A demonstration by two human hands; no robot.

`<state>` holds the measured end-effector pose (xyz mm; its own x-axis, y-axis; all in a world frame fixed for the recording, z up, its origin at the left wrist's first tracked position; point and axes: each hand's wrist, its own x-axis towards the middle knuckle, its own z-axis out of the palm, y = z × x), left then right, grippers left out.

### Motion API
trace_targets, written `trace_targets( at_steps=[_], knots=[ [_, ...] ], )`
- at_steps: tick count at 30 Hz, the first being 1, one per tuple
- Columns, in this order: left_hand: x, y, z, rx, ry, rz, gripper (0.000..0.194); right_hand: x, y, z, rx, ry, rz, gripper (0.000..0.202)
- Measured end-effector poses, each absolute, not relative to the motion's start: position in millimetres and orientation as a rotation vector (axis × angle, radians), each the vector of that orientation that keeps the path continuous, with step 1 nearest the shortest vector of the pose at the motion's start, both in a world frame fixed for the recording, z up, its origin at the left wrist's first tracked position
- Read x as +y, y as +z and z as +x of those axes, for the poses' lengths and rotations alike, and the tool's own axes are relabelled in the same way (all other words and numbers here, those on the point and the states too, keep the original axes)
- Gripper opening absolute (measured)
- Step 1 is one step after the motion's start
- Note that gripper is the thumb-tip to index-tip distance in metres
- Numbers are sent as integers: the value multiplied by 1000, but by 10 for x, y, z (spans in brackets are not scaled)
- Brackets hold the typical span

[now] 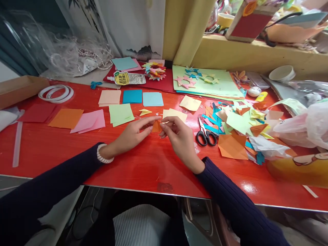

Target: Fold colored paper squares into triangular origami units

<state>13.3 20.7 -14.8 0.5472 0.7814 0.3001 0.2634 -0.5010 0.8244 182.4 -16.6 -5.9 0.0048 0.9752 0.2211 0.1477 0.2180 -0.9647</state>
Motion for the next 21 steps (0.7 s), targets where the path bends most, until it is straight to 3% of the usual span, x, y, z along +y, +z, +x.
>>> trace_targets(
  at_steps=[5, 8, 21],
  knots=[
    [230, -122, 128, 804, 860, 1621, 30, -142, -78, 1836, -1335, 1124, -1160, 18],
    [235, -108, 133, 802, 881, 1507, 28, -130, -124, 1850, -1356, 1157, -1168, 13],
    [245, -139, 148, 759, 712, 1480, 32, -123, -157, 1922, -1462, 1054, -1129, 13]
  ],
)
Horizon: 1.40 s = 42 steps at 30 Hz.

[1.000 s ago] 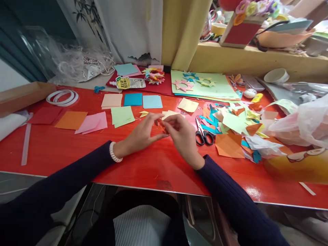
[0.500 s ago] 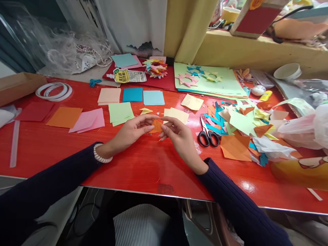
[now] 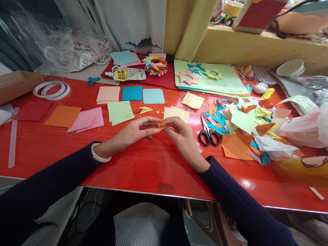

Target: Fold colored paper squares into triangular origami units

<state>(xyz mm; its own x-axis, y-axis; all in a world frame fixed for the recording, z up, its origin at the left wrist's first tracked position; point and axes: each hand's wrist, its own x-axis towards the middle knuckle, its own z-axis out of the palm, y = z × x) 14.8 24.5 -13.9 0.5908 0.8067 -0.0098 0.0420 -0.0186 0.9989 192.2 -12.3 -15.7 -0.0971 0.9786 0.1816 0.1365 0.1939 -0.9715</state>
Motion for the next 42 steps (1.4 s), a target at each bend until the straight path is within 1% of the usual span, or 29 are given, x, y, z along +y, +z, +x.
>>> trace_targets(
  at_steps=[4, 8, 11, 13, 19, 22, 26, 29, 31, 33, 37, 42],
  knots=[
    [247, -156, 145, 827, 746, 1573, 29, -130, -155, 1901, -1365, 1153, -1115, 17],
    [244, -138, 138, 785, 768, 1456, 18, -117, -139, 1875, -1162, 1349, -1054, 20],
    [239, -129, 127, 779, 772, 1449, 14, -104, -133, 1867, -1168, 1398, -1146, 39],
    [239, -134, 116, 805, 794, 1469, 14, -101, -132, 1867, -1198, 1392, -1193, 44],
    [246, -163, 106, 864, 766, 1452, 17, -101, -131, 1888, -1329, 1121, -1260, 30],
    [240, -156, 114, 864, 770, 1503, 23, -98, -130, 1898, -1357, 1056, -1259, 27],
    [219, -153, 102, 846, 861, 1944, 27, -99, -109, 1890, -1318, 1122, -1217, 28],
    [214, -178, 80, 882, 913, 2159, 23, -111, -89, 1863, -1299, 1276, -1153, 40],
    [218, -207, 69, 900, 972, 2245, 25, -124, -80, 1842, -1295, 1385, -1112, 50],
    [221, -237, 65, 900, 1007, 2317, 28, -137, -76, 1826, -1285, 1447, -1084, 53],
    [207, -239, 73, 943, 942, 2236, 29, -148, -65, 1822, -1243, 1471, -1085, 51],
    [211, -144, 88, 987, 944, 2102, 13, -144, -42, 1835, -1223, 1502, -1196, 50]
  ],
)
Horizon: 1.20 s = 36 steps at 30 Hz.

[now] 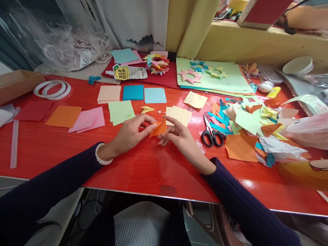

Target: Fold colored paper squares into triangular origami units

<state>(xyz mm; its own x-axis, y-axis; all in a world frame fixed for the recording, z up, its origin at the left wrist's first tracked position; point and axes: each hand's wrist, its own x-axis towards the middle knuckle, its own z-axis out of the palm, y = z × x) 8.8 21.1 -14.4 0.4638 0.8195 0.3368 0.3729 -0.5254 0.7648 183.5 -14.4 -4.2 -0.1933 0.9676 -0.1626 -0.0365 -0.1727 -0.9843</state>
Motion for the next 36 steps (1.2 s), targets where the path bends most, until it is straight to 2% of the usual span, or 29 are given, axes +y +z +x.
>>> trace_targets(
  at_steps=[7, 11, 17, 26, 30, 36],
  knots=[
    [328, -214, 97, 968, 1045, 1498, 11, -101, -64, 1907, -1174, 1494, -1187, 54],
    [355, -226, 108, 927, 990, 1317, 10, -74, -75, 1968, -1183, 1485, -1161, 38],
    [336, -181, 92, 863, 780, 1438, 13, -83, -38, 1951, -1304, 1547, -1266, 15],
    [300, -147, 96, 792, 757, 1329, 22, -64, -67, 1936, -1463, 1596, -1194, 21],
    [333, -155, 100, 857, 809, 1401, 15, -67, -74, 1934, -1402, 1571, -1245, 24],
    [346, -162, 96, 825, 874, 1482, 18, -80, -92, 1933, -1395, 1522, -1275, 22]
  ],
)
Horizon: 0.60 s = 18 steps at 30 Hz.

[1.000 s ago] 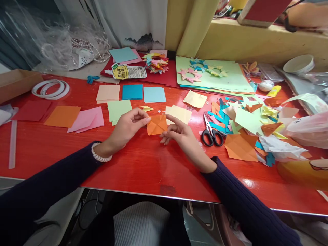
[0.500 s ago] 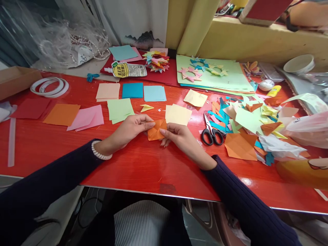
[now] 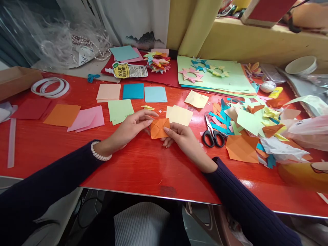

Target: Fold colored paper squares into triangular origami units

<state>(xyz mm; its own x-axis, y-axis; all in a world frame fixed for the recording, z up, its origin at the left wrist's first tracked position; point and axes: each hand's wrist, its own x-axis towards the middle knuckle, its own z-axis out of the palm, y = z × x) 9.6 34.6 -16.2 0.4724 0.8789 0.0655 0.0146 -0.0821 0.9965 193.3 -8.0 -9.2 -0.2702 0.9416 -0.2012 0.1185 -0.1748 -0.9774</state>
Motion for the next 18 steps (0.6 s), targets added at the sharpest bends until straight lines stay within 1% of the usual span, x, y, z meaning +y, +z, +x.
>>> trace_targets(
  at_steps=[4, 9, 11, 15, 18],
  knots=[
    [351, -128, 81, 836, 808, 1592, 14, -66, -120, 1942, -1360, 1527, -1270, 22],
    [384, -128, 34, 829, 609, 1804, 18, -64, -142, 1952, -1335, 1539, -1242, 25],
    [386, -126, 11, 787, 579, 1879, 15, -66, -144, 1961, -1361, 1505, -1259, 27],
    [365, -79, -11, 715, 484, 1966, 7, -57, -147, 1998, -1506, 1284, -1396, 28],
    [347, -50, 0, 738, 472, 2019, 18, -49, -151, 2027, -1697, 1086, -1466, 28]
  ],
)
